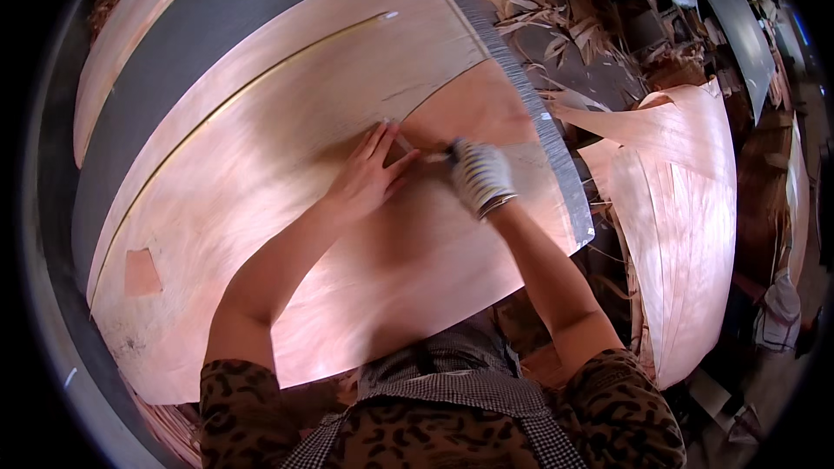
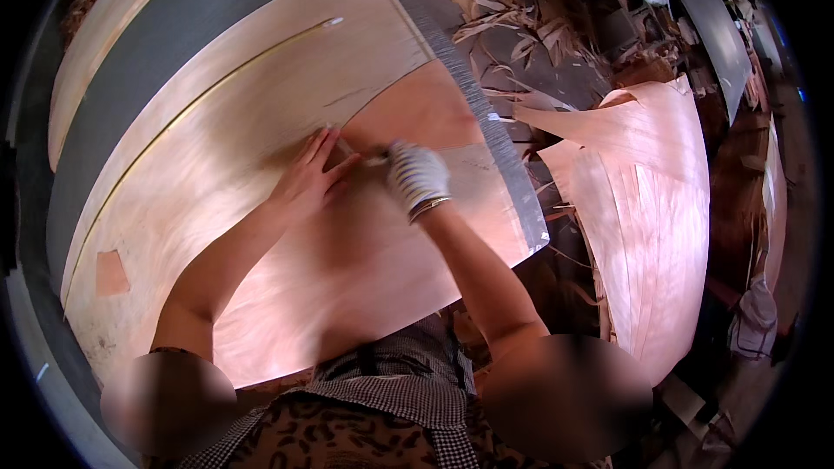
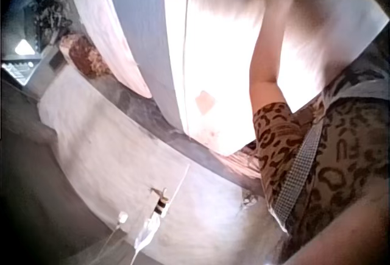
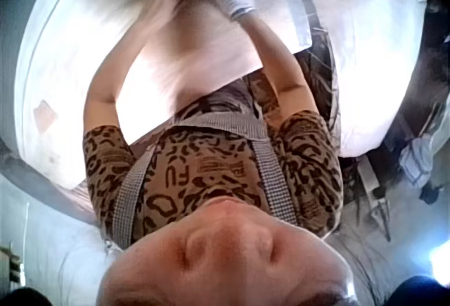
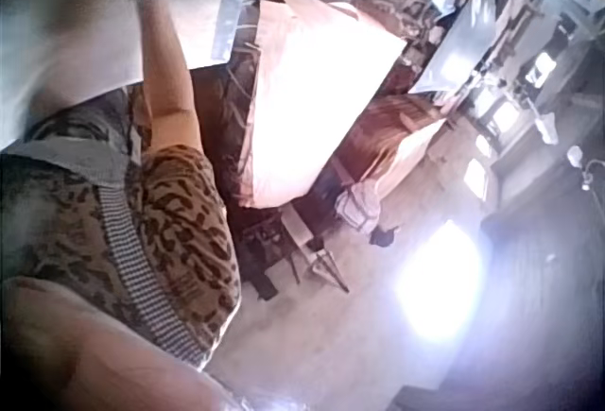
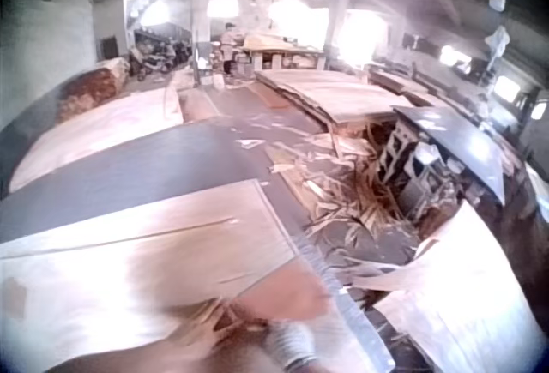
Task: The person cuts thin wood veneer sheets using a hand-held blade, measuring the material with a long stick, and moves finished pieces onto stacks.
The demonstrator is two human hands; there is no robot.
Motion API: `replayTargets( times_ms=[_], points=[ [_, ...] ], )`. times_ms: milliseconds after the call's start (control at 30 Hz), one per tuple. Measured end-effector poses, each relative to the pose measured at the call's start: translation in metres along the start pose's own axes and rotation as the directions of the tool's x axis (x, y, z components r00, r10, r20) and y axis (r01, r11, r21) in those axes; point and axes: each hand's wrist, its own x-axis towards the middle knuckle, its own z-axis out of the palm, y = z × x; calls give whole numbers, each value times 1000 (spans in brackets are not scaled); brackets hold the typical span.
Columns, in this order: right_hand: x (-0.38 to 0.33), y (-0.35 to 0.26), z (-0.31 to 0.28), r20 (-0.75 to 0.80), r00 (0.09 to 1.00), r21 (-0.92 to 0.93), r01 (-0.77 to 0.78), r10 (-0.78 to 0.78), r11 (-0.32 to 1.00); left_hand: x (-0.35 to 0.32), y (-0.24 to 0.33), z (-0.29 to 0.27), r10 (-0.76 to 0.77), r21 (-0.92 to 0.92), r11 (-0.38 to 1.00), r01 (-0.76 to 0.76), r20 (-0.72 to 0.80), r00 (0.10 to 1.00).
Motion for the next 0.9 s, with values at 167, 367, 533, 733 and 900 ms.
replayTargets(
  times_ms=[167,367,533,733,900],
  points=[
    [58,90,-40,108,946,792,-268,305,549,56,10,-11,-288,-47,957,287,-5,958],
    [144,127,2,-120,924,668,-195,362,718,187,10,37,-11,-130,991,-40,-367,930],
    [96,117,-12,-13,920,659,-287,393,695,187,3,56,10,8,1000,-9,-252,968],
    [50,117,-30,-168,916,184,-334,365,924,193,9,55,3,39,999,8,-275,961],
    [45,114,-46,142,912,616,-387,386,687,172,45,50,79,-361,927,-104,-83,993]
  ],
)
